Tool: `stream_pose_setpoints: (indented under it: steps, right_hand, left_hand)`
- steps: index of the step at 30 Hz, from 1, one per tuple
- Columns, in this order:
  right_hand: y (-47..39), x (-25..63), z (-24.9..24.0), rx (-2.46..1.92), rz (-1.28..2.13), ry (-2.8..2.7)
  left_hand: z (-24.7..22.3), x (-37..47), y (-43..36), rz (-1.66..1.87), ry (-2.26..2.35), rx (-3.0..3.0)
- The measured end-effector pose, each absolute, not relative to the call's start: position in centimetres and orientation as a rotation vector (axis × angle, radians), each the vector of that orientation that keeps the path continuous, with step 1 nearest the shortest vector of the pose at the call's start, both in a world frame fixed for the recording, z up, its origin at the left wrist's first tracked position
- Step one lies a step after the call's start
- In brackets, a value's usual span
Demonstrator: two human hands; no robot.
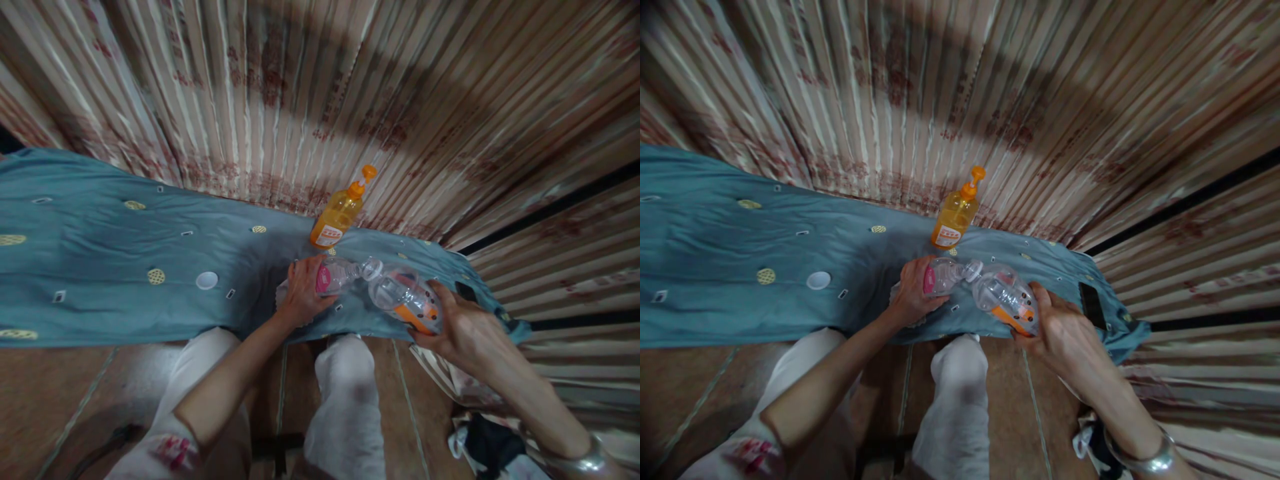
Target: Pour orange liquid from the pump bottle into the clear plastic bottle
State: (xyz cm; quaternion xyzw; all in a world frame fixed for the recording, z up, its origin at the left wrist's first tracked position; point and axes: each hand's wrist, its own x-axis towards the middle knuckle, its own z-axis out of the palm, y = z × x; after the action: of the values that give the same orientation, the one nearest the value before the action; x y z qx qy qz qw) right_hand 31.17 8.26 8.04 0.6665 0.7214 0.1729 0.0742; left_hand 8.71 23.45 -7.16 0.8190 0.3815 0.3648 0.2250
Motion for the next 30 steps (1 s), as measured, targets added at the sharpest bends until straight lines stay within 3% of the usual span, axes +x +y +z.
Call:
stream_pose_setpoints:
  steps: [30]
  right_hand:
    - [7.87,31.28,7.63,2.006,0.509,2.202]
  left_hand:
    - [-6.76,8.20,23.11,0.999,0.969,2.270]
